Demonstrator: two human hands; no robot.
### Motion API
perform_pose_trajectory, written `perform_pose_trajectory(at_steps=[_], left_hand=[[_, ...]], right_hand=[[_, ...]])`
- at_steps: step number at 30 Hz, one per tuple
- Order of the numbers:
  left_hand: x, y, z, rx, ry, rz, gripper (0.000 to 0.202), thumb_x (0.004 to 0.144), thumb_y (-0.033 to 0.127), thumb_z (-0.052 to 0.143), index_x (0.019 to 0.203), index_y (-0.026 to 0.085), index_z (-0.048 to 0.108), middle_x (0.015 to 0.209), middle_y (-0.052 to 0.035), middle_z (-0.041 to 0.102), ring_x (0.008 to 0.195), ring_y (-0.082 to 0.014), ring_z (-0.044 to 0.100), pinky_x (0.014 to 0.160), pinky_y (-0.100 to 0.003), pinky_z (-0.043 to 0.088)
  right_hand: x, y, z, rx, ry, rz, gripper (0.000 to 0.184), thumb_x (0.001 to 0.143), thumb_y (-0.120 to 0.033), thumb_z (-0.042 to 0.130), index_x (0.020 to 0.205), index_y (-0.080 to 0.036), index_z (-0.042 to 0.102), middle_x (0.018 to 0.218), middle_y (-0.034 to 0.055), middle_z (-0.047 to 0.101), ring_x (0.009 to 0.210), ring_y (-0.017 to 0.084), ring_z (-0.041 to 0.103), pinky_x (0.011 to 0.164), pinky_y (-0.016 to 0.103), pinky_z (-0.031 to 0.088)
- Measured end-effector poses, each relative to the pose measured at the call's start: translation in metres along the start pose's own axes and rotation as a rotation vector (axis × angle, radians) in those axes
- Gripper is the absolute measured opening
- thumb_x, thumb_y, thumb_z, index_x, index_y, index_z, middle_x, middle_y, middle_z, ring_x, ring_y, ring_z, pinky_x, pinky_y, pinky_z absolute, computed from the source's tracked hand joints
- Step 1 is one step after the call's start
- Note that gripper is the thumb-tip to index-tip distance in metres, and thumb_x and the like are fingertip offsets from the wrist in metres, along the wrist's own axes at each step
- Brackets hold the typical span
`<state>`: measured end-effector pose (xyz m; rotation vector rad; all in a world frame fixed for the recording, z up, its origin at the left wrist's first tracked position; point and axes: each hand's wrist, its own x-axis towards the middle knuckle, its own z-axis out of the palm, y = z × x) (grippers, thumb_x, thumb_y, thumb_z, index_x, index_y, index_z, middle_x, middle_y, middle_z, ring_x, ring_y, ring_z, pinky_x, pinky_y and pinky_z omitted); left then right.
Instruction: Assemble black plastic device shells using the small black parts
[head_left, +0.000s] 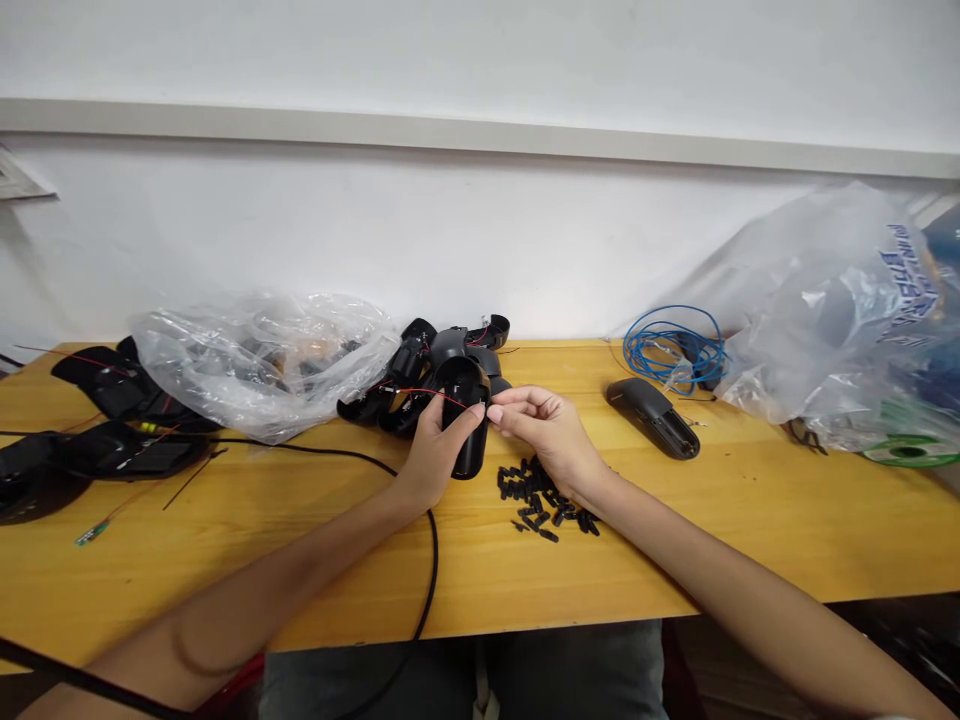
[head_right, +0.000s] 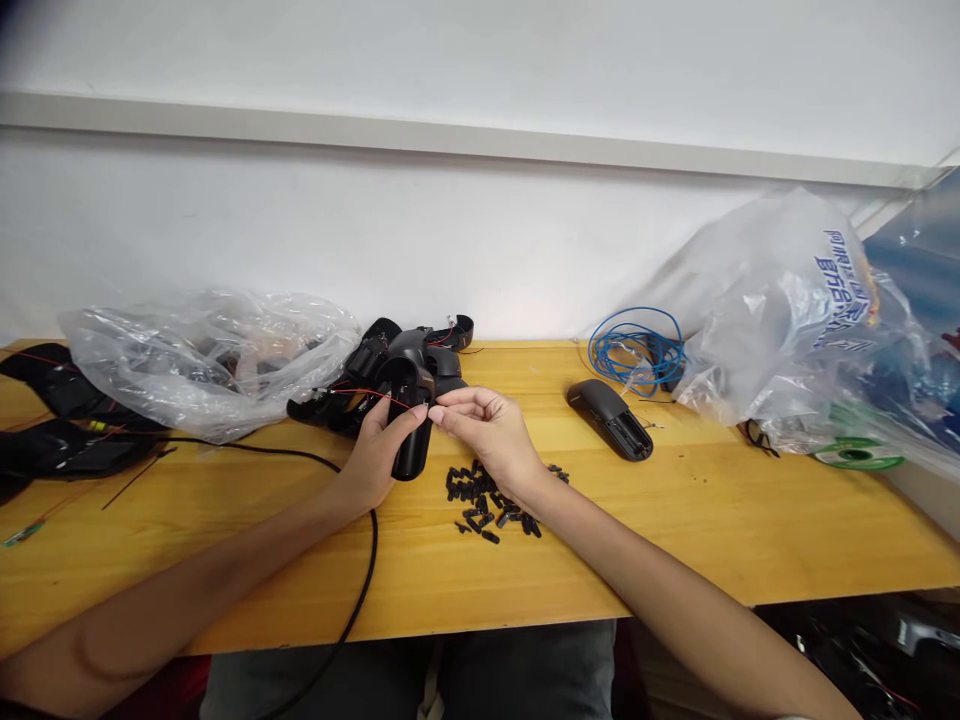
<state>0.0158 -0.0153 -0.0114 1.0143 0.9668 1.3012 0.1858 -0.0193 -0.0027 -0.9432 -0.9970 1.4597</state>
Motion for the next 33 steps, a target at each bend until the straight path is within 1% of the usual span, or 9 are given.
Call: perform_pose_trajectory(at_steps=[3, 7, 10, 12, 15, 19, 23, 26, 33], left_hand=[[0.002, 0.003, -0.004, -0.009, -0.078, -0.027, 0.039, 0.074, 0.044, 0.095, 0.097, 0.020, 0.075, 0.086, -0.0008, 0.071, 0.086, -0.0190, 0.066, 0.076, -0.026, 0.051], [0.002, 0.012, -0.015, -0.026, -0.313, -0.166, 0.041, 0.071, 0.046, 0.098, 0.094, 0.020, 0.076, 0.073, -0.0010, 0.065, 0.076, -0.0196, 0.065, 0.065, -0.026, 0.048], [-0.001, 0.019, -0.020, 0.002, -0.514, -0.265, 0.041, 0.072, 0.049, 0.098, 0.092, 0.019, 0.077, 0.069, -0.0019, 0.062, 0.071, -0.0203, 0.063, 0.061, -0.027, 0.046], [-0.004, 0.024, -0.019, 0.001, -0.576, -0.286, 0.039, 0.072, 0.048, 0.097, 0.089, 0.019, 0.077, 0.068, -0.0022, 0.061, 0.073, -0.0225, 0.065, 0.062, -0.028, 0.049], [-0.007, 0.031, -0.015, -0.007, -0.562, -0.233, 0.036, 0.072, 0.044, 0.097, 0.092, 0.020, 0.078, 0.073, -0.0039, 0.064, 0.087, -0.0288, 0.072, 0.073, -0.032, 0.057], [-0.009, 0.036, -0.010, 0.090, -0.431, 0.026, 0.044, 0.068, 0.034, 0.099, 0.106, 0.022, 0.082, 0.105, -0.0094, 0.077, 0.119, -0.0352, 0.072, 0.097, -0.039, 0.061], [-0.011, 0.030, -0.012, 0.293, -0.330, 0.268, 0.052, 0.065, 0.027, 0.099, 0.115, 0.022, 0.083, 0.113, -0.0097, 0.080, 0.107, -0.0323, 0.075, 0.100, -0.041, 0.060], [-0.011, 0.027, -0.016, 0.385, -0.279, 0.398, 0.058, 0.065, 0.024, 0.100, 0.120, 0.023, 0.083, 0.119, -0.0118, 0.081, 0.108, -0.0323, 0.076, 0.102, -0.042, 0.060], [-0.001, 0.043, -0.024, 0.422, -0.318, 0.451, 0.054, 0.059, 0.021, 0.099, 0.112, 0.023, 0.087, 0.110, -0.0109, 0.083, 0.100, -0.0314, 0.077, 0.101, -0.042, 0.059]], right_hand=[[0.003, 0.000, -0.003, 0.026, -0.095, 0.014, 0.048, 0.069, -0.044, 0.108, 0.106, -0.024, 0.085, 0.095, 0.0010, 0.081, 0.081, 0.015, 0.072, 0.083, 0.029, 0.060], [0.007, 0.000, -0.012, -0.052, -0.308, -0.029, 0.062, 0.075, -0.045, 0.104, 0.130, -0.030, 0.081, 0.112, 0.0018, 0.081, 0.101, 0.020, 0.075, 0.097, 0.034, 0.060], [0.006, 0.002, -0.017, -0.189, -0.420, -0.146, 0.065, 0.074, -0.049, 0.103, 0.131, -0.029, 0.080, 0.131, 0.0053, 0.076, 0.124, 0.027, 0.070, 0.111, 0.040, 0.055], [0.003, 0.002, -0.016, -0.248, -0.439, -0.212, 0.063, 0.073, -0.053, 0.102, 0.125, -0.027, 0.081, 0.133, 0.0072, 0.075, 0.130, 0.032, 0.067, 0.115, 0.043, 0.053], [-0.003, -0.003, -0.012, -0.277, -0.382, -0.259, 0.060, 0.067, -0.056, 0.104, 0.114, -0.026, 0.081, 0.119, 0.0074, 0.077, 0.117, 0.033, 0.071, 0.111, 0.046, 0.056], [-0.008, -0.012, -0.008, -0.277, -0.244, -0.313, 0.062, 0.062, -0.060, 0.107, 0.107, -0.027, 0.080, 0.108, 0.0070, 0.079, 0.108, 0.034, 0.072, 0.104, 0.047, 0.059], [-0.009, -0.017, -0.008, -0.266, -0.182, -0.327, 0.070, 0.066, -0.067, 0.103, 0.119, -0.028, 0.080, 0.132, 0.0101, 0.079, 0.133, 0.038, 0.069, 0.121, 0.050, 0.052], [-0.010, -0.016, -0.007, -0.260, -0.195, -0.317, 0.071, 0.068, -0.067, 0.102, 0.123, -0.028, 0.079, 0.138, 0.0102, 0.078, 0.140, 0.037, 0.067, 0.126, 0.050, 0.050], [-0.012, -0.015, -0.010, -0.298, -0.304, -0.345, 0.067, 0.082, -0.056, 0.098, 0.138, -0.030, 0.073, 0.152, 0.0102, 0.072, 0.149, 0.035, 0.062, 0.131, 0.053, 0.046]])
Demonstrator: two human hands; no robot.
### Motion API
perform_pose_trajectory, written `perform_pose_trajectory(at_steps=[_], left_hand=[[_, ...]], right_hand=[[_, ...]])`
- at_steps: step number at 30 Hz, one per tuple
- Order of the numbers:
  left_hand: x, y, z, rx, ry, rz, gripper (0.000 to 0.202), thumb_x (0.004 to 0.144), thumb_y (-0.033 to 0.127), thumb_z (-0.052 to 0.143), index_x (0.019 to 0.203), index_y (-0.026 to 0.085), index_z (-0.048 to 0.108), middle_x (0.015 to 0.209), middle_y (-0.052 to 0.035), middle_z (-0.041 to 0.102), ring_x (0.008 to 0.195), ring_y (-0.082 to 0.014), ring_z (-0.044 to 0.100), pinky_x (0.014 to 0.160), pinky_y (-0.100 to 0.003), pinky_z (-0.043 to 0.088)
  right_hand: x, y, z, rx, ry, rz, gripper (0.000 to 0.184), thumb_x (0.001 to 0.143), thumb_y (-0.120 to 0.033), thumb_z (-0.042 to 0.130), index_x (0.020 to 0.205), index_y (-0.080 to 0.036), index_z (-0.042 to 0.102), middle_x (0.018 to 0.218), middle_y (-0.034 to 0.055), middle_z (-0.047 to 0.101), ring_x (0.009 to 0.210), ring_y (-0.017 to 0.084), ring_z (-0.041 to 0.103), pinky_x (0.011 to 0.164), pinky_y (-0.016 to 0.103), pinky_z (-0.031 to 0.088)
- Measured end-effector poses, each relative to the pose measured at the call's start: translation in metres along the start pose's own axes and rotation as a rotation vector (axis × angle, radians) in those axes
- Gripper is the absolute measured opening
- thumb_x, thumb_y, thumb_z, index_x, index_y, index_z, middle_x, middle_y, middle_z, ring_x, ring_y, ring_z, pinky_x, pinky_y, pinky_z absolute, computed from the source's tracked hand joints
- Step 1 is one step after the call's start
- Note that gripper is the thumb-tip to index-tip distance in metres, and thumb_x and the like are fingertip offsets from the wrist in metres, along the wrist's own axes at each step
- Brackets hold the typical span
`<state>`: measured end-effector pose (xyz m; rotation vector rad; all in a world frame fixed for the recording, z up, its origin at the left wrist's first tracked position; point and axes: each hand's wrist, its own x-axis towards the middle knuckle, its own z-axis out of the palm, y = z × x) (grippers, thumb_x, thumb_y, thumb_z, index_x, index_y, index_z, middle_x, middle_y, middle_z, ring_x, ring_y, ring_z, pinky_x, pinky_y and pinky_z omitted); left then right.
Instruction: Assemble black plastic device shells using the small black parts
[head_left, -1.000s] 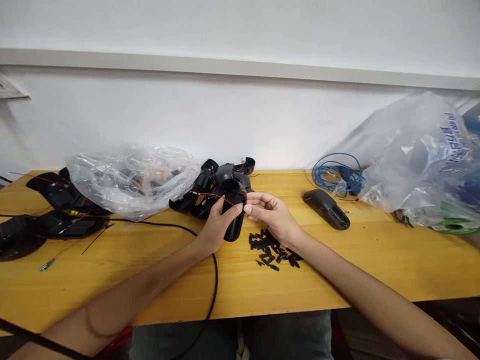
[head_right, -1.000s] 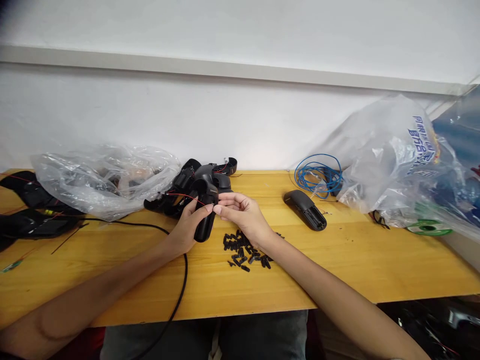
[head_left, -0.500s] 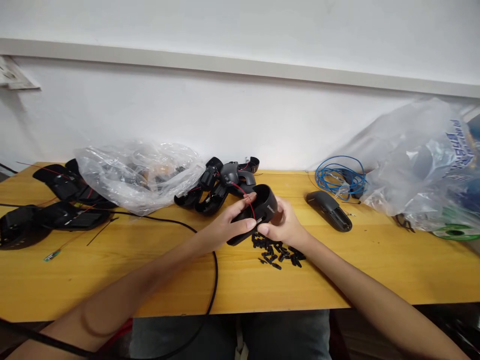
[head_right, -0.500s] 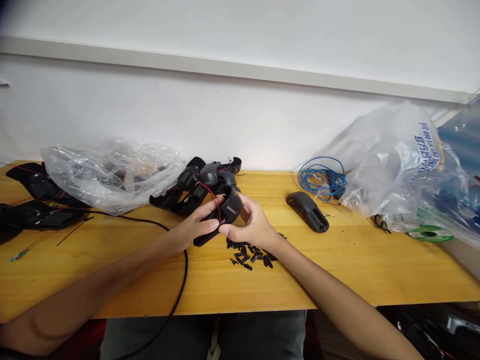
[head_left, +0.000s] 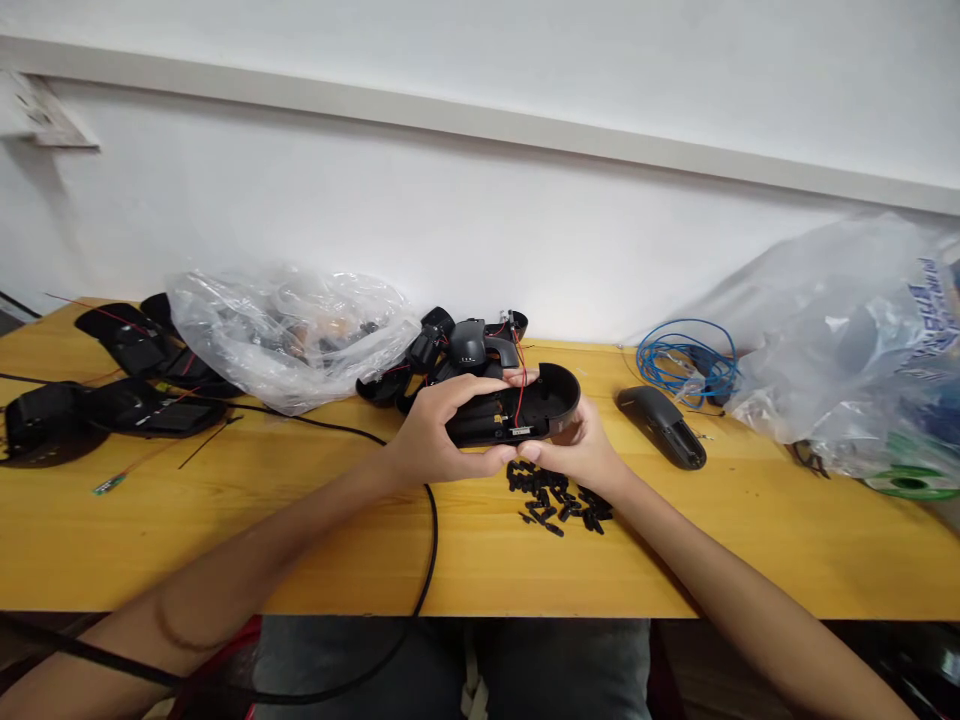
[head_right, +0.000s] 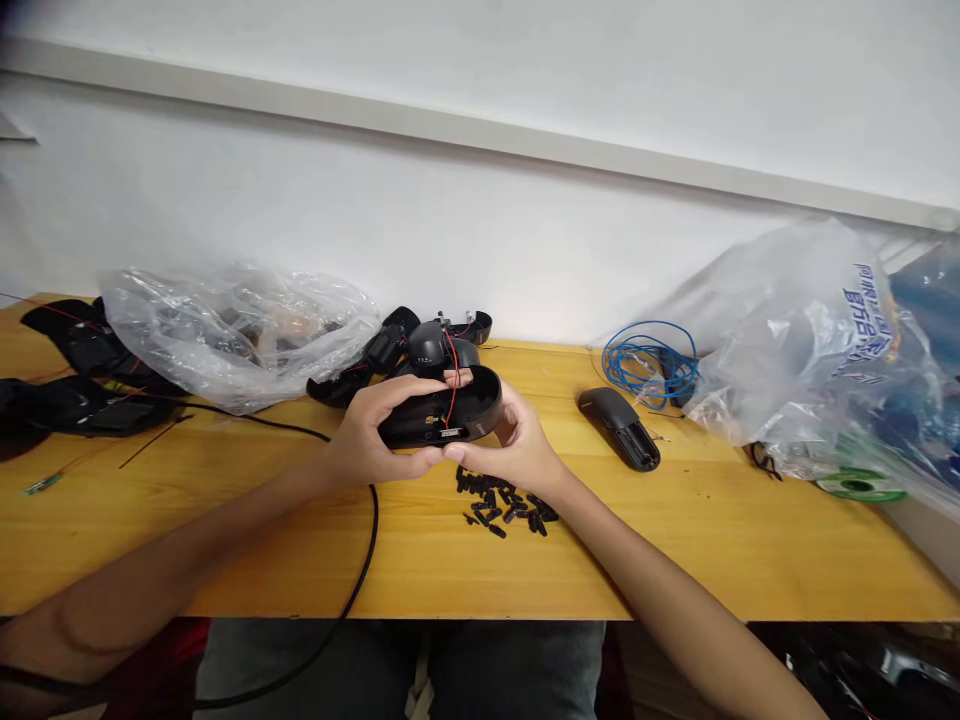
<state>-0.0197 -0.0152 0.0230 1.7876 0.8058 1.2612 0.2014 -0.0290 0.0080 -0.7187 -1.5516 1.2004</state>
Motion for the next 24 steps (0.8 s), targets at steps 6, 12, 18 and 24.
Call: perform_pose_trajectory(at_steps=[6, 12, 18, 24], left_hand=[[0.010, 0.002, -0.014, 0.053, -0.056, -0.005, 0.060, 0.052, 0.017, 0.099, 0.110, 0.026, 0.087, 0.109, -0.0094, 0.082, 0.102, -0.0315, 0.076, 0.103, -0.042, 0.058], [0.015, -0.003, -0.029, 0.187, -0.092, 0.029, 0.059, 0.054, 0.022, 0.101, 0.111, 0.027, 0.087, 0.109, -0.0108, 0.082, 0.109, -0.0358, 0.076, 0.110, -0.045, 0.056], [0.016, -0.005, -0.031, 0.144, -0.085, -0.010, 0.066, 0.051, 0.018, 0.102, 0.114, 0.028, 0.088, 0.108, -0.0103, 0.081, 0.112, -0.0362, 0.076, 0.107, -0.041, 0.058], [0.014, -0.005, -0.028, 0.322, -0.146, 0.126, 0.055, 0.063, 0.028, 0.099, 0.115, 0.026, 0.085, 0.114, -0.0122, 0.082, 0.107, -0.0344, 0.078, 0.103, -0.043, 0.061]], right_hand=[[0.000, -0.008, -0.016, -0.316, -0.029, -0.147, 0.072, 0.084, -0.042, 0.099, 0.147, -0.030, 0.067, 0.151, 0.0113, 0.071, 0.144, 0.037, 0.065, 0.130, 0.057, 0.046], [0.001, -0.006, -0.033, -0.569, -0.127, -0.444, 0.113, 0.082, -0.031, 0.098, 0.173, -0.038, 0.032, 0.166, 0.0131, 0.057, 0.150, 0.039, 0.060, 0.130, 0.059, 0.047], [0.004, 0.009, -0.037, -0.746, -0.195, -0.511, 0.113, 0.085, -0.035, 0.090, 0.175, -0.039, 0.021, 0.169, 0.0148, 0.050, 0.156, 0.043, 0.051, 0.131, 0.068, 0.042], [0.004, 0.009, -0.030, -0.784, -0.186, -0.619, 0.108, 0.094, -0.028, 0.079, 0.177, -0.042, 0.011, 0.169, 0.0163, 0.045, 0.153, 0.041, 0.054, 0.127, 0.067, 0.046]])
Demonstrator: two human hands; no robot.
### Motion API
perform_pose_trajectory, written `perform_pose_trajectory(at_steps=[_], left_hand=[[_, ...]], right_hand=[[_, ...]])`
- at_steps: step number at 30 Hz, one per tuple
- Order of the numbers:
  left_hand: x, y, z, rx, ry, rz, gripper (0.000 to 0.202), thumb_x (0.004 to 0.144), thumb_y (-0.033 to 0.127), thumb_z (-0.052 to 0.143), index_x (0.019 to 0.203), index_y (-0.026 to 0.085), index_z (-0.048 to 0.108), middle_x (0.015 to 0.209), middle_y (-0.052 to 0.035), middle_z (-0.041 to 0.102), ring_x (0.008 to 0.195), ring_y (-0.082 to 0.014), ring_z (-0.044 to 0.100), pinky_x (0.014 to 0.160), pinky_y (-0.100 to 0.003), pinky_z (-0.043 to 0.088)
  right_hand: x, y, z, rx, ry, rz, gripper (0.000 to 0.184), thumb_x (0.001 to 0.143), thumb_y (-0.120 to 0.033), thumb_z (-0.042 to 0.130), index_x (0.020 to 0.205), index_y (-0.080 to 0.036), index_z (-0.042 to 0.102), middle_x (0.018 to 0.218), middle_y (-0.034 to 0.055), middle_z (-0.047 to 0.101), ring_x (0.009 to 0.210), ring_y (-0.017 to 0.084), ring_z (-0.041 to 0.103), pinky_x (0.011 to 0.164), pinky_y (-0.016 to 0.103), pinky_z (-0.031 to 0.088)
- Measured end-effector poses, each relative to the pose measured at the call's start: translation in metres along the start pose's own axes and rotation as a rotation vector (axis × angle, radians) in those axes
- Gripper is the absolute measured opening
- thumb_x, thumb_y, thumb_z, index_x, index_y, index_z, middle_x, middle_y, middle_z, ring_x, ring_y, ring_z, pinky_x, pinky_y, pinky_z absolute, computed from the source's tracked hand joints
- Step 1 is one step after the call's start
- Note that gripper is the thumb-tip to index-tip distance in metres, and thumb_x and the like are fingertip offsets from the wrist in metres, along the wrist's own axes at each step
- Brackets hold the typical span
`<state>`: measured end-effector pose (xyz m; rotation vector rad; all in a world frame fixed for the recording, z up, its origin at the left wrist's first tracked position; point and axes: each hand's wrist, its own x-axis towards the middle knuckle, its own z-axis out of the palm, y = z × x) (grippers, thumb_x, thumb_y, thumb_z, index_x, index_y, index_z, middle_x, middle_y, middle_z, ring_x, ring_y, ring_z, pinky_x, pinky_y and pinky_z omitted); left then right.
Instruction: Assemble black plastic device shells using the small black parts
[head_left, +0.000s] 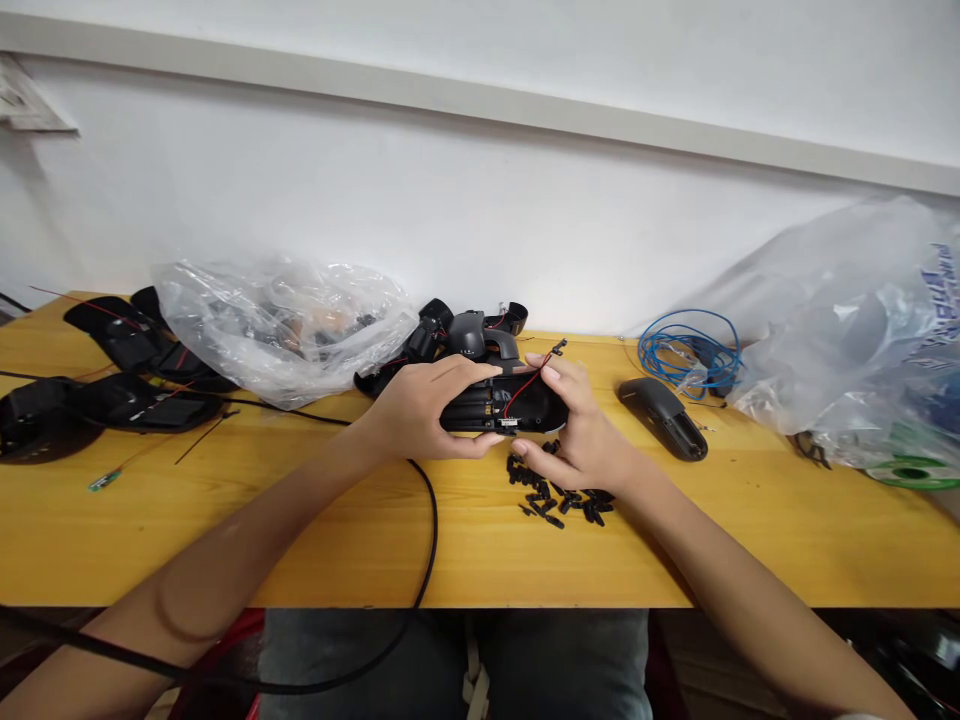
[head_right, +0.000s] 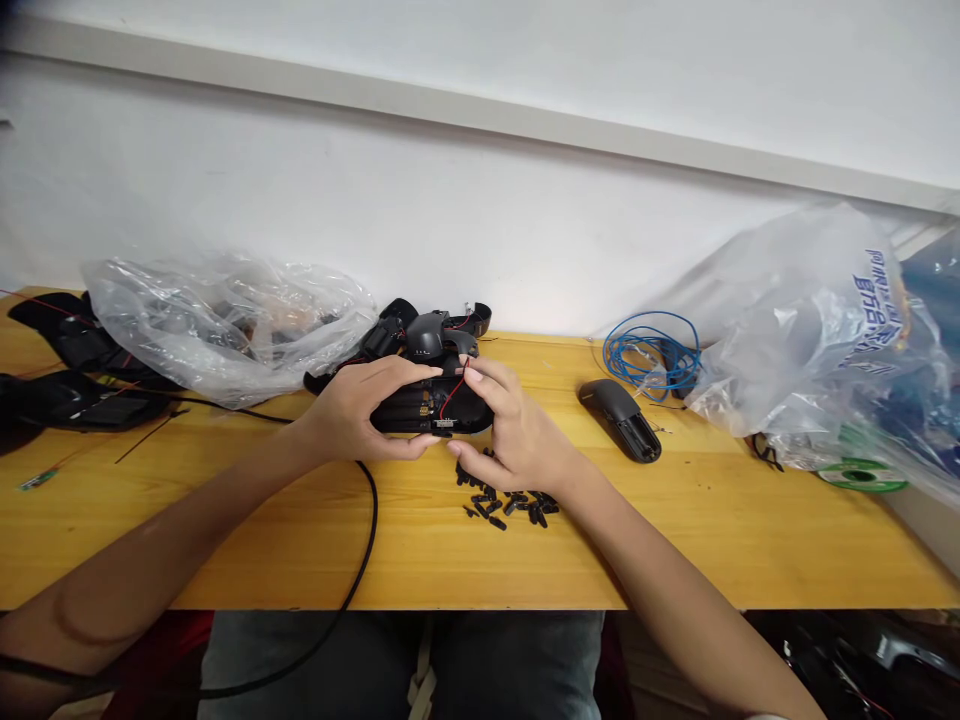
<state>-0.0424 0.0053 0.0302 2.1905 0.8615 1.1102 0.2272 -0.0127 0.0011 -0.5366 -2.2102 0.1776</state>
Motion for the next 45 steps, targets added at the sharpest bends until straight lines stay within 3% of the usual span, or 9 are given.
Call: perform_pose_trajectory(at_steps=[5, 9, 14, 19, 30, 35, 40, 43, 45], left_hand=[[-0.003, -0.005, 0.006, 0.108, -0.009, 0.154, 0.055, 0.074, 0.034, 0.092, 0.126, 0.023, 0.078, 0.111, -0.0107, 0.082, 0.100, -0.0298, 0.079, 0.092, -0.039, 0.064], [-0.006, -0.008, 0.008, 0.265, -0.014, 0.348, 0.060, 0.085, 0.035, 0.083, 0.140, 0.021, 0.066, 0.112, -0.0089, 0.079, 0.096, -0.0253, 0.079, 0.083, -0.034, 0.065], [-0.009, -0.003, 0.009, 0.321, -0.011, 0.398, 0.059, 0.089, 0.038, 0.078, 0.142, 0.020, 0.059, 0.113, -0.0093, 0.078, 0.097, -0.0246, 0.080, 0.079, -0.032, 0.065], [-0.011, -0.001, 0.012, 0.406, 0.031, 0.469, 0.054, 0.089, 0.039, 0.075, 0.136, 0.018, 0.061, 0.105, -0.0094, 0.080, 0.089, -0.0257, 0.080, 0.075, -0.034, 0.063], [-0.014, 0.002, 0.020, 0.170, 0.009, 0.187, 0.037, 0.088, 0.038, 0.075, 0.118, 0.017, 0.070, 0.102, -0.0075, 0.082, 0.086, -0.0233, 0.079, 0.077, -0.034, 0.059], [-0.009, -0.004, 0.015, 0.105, -0.127, -0.011, 0.029, 0.088, 0.041, 0.073, 0.107, 0.019, 0.075, 0.093, -0.0040, 0.081, 0.079, -0.0209, 0.076, 0.071, -0.032, 0.055], [-0.012, 0.000, 0.013, 0.167, -0.110, 0.091, 0.050, 0.082, 0.041, 0.078, 0.126, 0.020, 0.070, 0.117, -0.0101, 0.082, 0.101, -0.0283, 0.080, 0.090, -0.039, 0.061], [-0.014, 0.003, 0.017, 0.188, -0.073, 0.131, 0.046, 0.084, 0.040, 0.075, 0.124, 0.020, 0.069, 0.114, -0.0103, 0.082, 0.098, -0.0281, 0.080, 0.087, -0.039, 0.061], [-0.015, 0.005, 0.020, 0.173, -0.055, 0.108, 0.042, 0.084, 0.041, 0.074, 0.120, 0.020, 0.069, 0.108, -0.0087, 0.082, 0.094, -0.0267, 0.079, 0.084, -0.038, 0.060]], right_hand=[[0.001, -0.001, 0.003, 0.029, 0.010, -0.010, 0.108, 0.092, -0.031, 0.078, 0.176, -0.040, 0.012, 0.165, 0.0169, 0.044, 0.149, 0.042, 0.055, 0.124, 0.069, 0.049], [-0.001, 0.002, 0.008, 0.036, 0.087, -0.067, 0.093, 0.091, -0.024, 0.077, 0.168, -0.037, 0.027, 0.151, 0.0162, 0.050, 0.143, 0.041, 0.056, 0.113, 0.069, 0.057], [-0.003, 0.002, 0.015, 0.102, 0.150, -0.051, 0.075, 0.088, -0.022, 0.079, 0.149, -0.039, 0.041, 0.145, 0.0128, 0.050, 0.139, 0.040, 0.056, 0.108, 0.067, 0.058], [-0.004, -0.006, 0.021, 0.160, 0.166, -0.013, 0.068, 0.087, -0.020, 0.078, 0.140, -0.037, 0.040, 0.143, 0.0125, 0.048, 0.135, 0.038, 0.055, 0.107, 0.065, 0.054], [-0.007, -0.020, 0.028, 0.170, 0.147, 0.185, 0.042, 0.104, -0.032, 0.062, 0.133, -0.034, 0.032, 0.140, 0.0124, 0.047, 0.137, 0.035, 0.052, 0.115, 0.067, 0.049], [-0.012, -0.015, 0.027, 0.297, 0.048, 0.397, 0.059, 0.111, -0.041, 0.059, 0.156, -0.035, 0.022, 0.149, 0.0132, 0.044, 0.145, 0.033, 0.050, 0.124, 0.064, 0.045], [-0.009, -0.010, 0.017, 0.212, 0.055, 0.206, 0.076, 0.104, -0.037, 0.067, 0.164, -0.035, 0.020, 0.153, 0.0142, 0.038, 0.150, 0.037, 0.044, 0.126, 0.065, 0.044], [-0.006, -0.012, 0.016, 0.181, 0.105, 0.126, 0.071, 0.100, -0.032, 0.070, 0.158, -0.035, 0.028, 0.147, 0.0135, 0.043, 0.145, 0.037, 0.048, 0.122, 0.065, 0.046], [-0.007, -0.015, 0.020, 0.208, 0.113, 0.180, 0.063, 0.101, -0.032, 0.070, 0.150, -0.035, 0.030, 0.146, 0.0134, 0.044, 0.145, 0.036, 0.048, 0.122, 0.065, 0.045]])
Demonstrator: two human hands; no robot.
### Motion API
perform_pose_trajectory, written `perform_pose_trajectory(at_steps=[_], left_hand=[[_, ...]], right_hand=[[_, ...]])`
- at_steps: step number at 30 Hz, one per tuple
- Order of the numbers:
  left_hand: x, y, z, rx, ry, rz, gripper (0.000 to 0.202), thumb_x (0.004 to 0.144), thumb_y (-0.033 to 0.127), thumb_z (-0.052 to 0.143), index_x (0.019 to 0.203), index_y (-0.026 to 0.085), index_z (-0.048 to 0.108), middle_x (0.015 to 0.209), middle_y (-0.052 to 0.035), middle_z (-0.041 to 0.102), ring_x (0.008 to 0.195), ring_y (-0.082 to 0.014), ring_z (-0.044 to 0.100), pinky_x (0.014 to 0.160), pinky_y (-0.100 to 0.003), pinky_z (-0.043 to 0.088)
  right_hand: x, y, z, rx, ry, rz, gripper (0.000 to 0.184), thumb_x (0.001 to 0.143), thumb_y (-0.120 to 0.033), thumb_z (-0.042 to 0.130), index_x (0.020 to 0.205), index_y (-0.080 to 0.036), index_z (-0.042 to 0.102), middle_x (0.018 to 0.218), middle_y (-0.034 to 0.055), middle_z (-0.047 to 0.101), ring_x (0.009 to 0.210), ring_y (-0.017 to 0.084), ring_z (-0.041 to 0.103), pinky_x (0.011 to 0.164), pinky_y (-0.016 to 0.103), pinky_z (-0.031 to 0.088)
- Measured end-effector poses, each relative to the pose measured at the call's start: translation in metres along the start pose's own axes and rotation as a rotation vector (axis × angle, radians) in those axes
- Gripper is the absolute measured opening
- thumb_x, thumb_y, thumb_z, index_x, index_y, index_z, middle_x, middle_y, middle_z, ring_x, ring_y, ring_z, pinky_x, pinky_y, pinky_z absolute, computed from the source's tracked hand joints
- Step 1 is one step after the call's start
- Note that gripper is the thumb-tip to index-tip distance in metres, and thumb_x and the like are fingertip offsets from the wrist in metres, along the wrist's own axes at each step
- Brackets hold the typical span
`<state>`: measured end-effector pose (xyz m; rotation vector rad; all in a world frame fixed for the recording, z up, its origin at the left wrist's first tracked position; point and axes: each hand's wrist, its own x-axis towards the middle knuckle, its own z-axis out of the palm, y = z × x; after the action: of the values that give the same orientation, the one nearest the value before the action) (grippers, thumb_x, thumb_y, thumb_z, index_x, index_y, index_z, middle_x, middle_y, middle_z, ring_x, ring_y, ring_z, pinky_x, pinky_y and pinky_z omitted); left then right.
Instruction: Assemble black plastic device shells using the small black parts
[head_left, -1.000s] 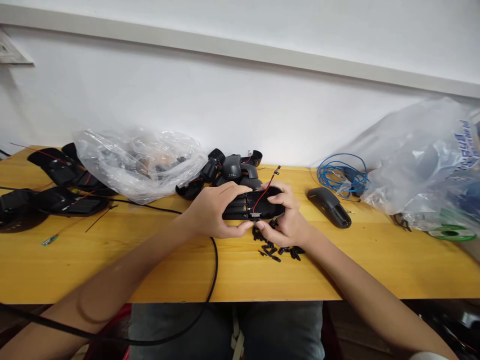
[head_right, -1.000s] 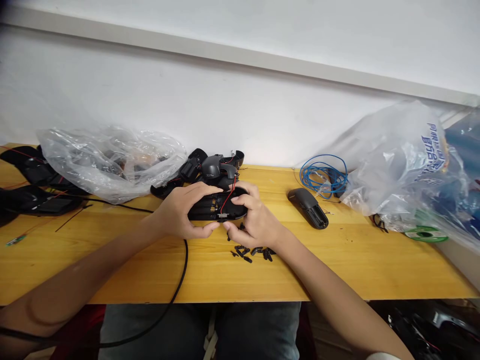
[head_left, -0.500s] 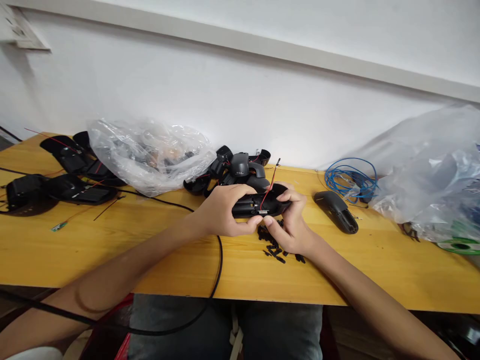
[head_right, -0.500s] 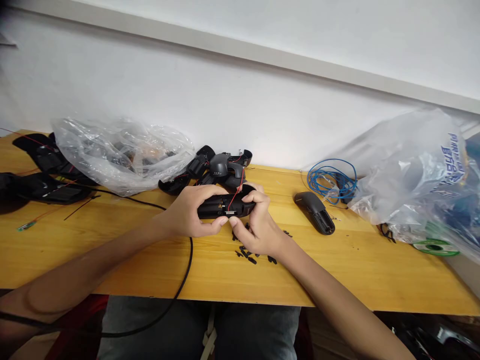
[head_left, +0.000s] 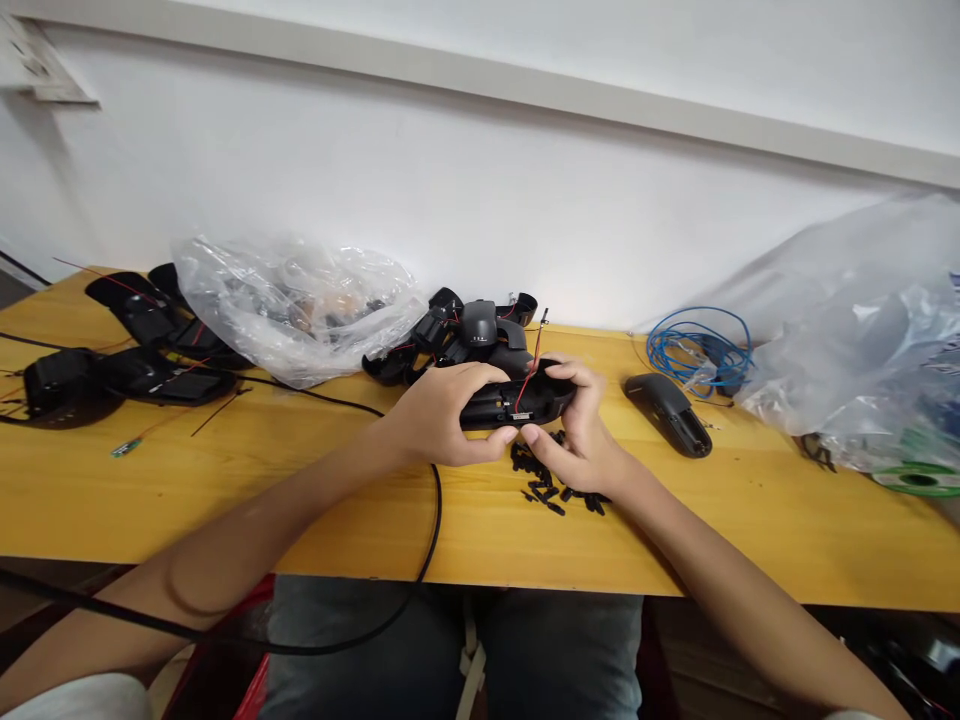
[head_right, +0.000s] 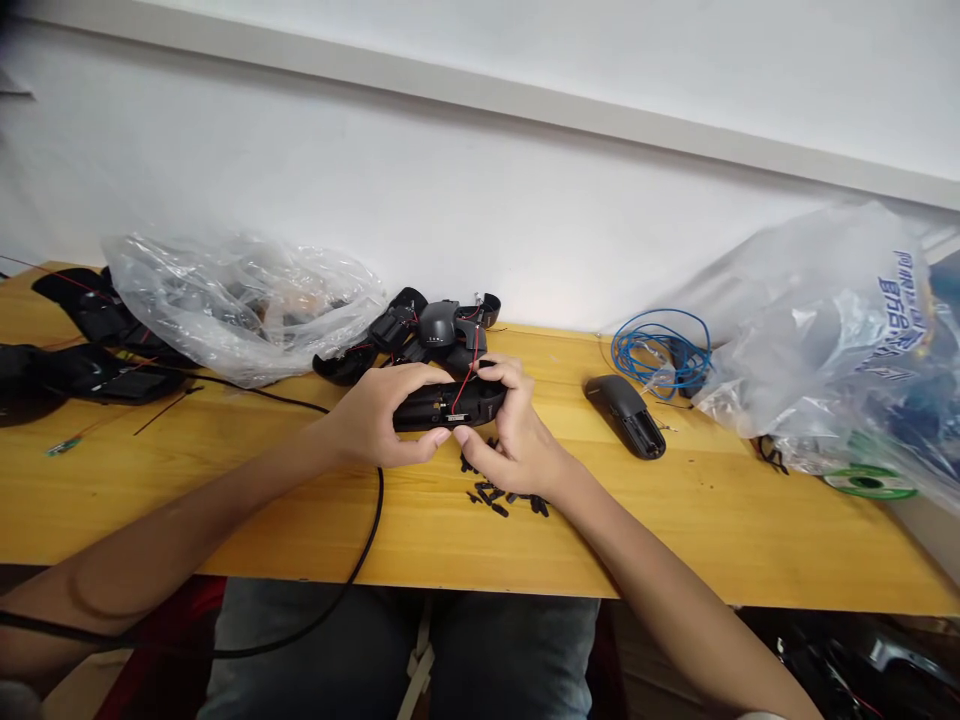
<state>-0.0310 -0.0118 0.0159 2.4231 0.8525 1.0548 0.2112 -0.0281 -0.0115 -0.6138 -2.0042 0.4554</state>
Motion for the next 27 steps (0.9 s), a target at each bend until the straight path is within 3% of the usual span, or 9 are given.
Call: perform_pose_trajectory(at_steps=[4, 9, 15, 18, 21, 24, 27], left_hand=[[0.003, 0.005, 0.001, -0.061, -0.006, -0.113, 0.036, 0.086, 0.041, 0.075, 0.114, 0.019, 0.072, 0.101, -0.0057, 0.082, 0.086, -0.0233, 0.077, 0.079, -0.035, 0.057], [0.004, 0.008, 0.005, -0.144, -0.030, -0.212, 0.028, 0.090, 0.042, 0.073, 0.105, 0.019, 0.074, 0.085, -0.0014, 0.078, 0.073, -0.0191, 0.072, 0.067, -0.031, 0.052], [0.002, 0.000, 0.016, 0.110, 0.128, -0.097, 0.044, 0.092, 0.039, 0.078, 0.128, 0.019, 0.066, 0.121, -0.0125, 0.079, 0.107, -0.0295, 0.079, 0.093, -0.041, 0.063], [0.000, -0.003, 0.019, 0.232, 0.146, -0.091, 0.052, 0.094, 0.037, 0.079, 0.139, 0.020, 0.059, 0.130, -0.0146, 0.075, 0.116, -0.0317, 0.078, 0.095, -0.041, 0.065], [0.001, 0.001, 0.022, 0.254, 0.172, -0.121, 0.053, 0.093, 0.035, 0.079, 0.140, 0.021, 0.058, 0.131, -0.0136, 0.074, 0.118, -0.0321, 0.077, 0.097, -0.042, 0.065], [0.003, 0.009, 0.026, 0.242, 0.201, -0.184, 0.046, 0.092, 0.034, 0.077, 0.134, 0.021, 0.061, 0.127, -0.0118, 0.076, 0.115, -0.0320, 0.078, 0.096, -0.043, 0.065], [0.007, 0.015, 0.030, 0.247, 0.198, -0.250, 0.037, 0.093, 0.030, 0.074, 0.128, 0.021, 0.065, 0.122, -0.0110, 0.078, 0.111, -0.0320, 0.079, 0.095, -0.043, 0.065]], right_hand=[[-0.008, -0.003, 0.010, 0.117, 0.019, 0.207, 0.043, 0.109, -0.039, 0.062, 0.138, -0.034, 0.030, 0.148, 0.0129, 0.043, 0.147, 0.033, 0.047, 0.124, 0.063, 0.043], [-0.008, -0.001, 0.012, 0.236, 0.063, 0.315, 0.041, 0.110, -0.043, 0.062, 0.139, -0.036, 0.033, 0.143, 0.0091, 0.048, 0.135, 0.029, 0.053, 0.120, 0.057, 0.048], [0.004, 0.005, 0.009, 0.329, 0.105, 0.432, 0.080, 0.099, -0.045, 0.072, 0.163, -0.037, 0.024, 0.157, 0.0099, 0.048, 0.147, 0.033, 0.051, 0.131, 0.064, 0.040], [0.004, 0.005, 0.018, 0.358, 0.173, 0.537, 0.073, 0.097, -0.042, 0.068, 0.159, -0.037, 0.030, 0.156, 0.0085, 0.048, 0.141, 0.031, 0.055, 0.120, 0.060, 0.054], [0.002, 0.005, 0.029, 0.437, 0.240, 0.659, 0.059, 0.095, -0.039, 0.064, 0.149, -0.036, 0.040, 0.147, 0.0060, 0.054, 0.127, 0.028, 0.062, 0.102, 0.049, 0.066], [0.003, 0.004, 0.035, 0.464, 0.291, 0.695, 0.054, 0.092, -0.037, 0.064, 0.142, -0.035, 0.044, 0.139, 0.0040, 0.058, 0.121, 0.025, 0.064, 0.097, 0.042, 0.067], [0.004, 0.003, 0.036, 0.389, 0.297, 0.655, 0.052, 0.092, -0.035, 0.062, 0.142, -0.034, 0.046, 0.138, 0.0037, 0.059, 0.122, 0.024, 0.062, 0.103, 0.042, 0.064]])
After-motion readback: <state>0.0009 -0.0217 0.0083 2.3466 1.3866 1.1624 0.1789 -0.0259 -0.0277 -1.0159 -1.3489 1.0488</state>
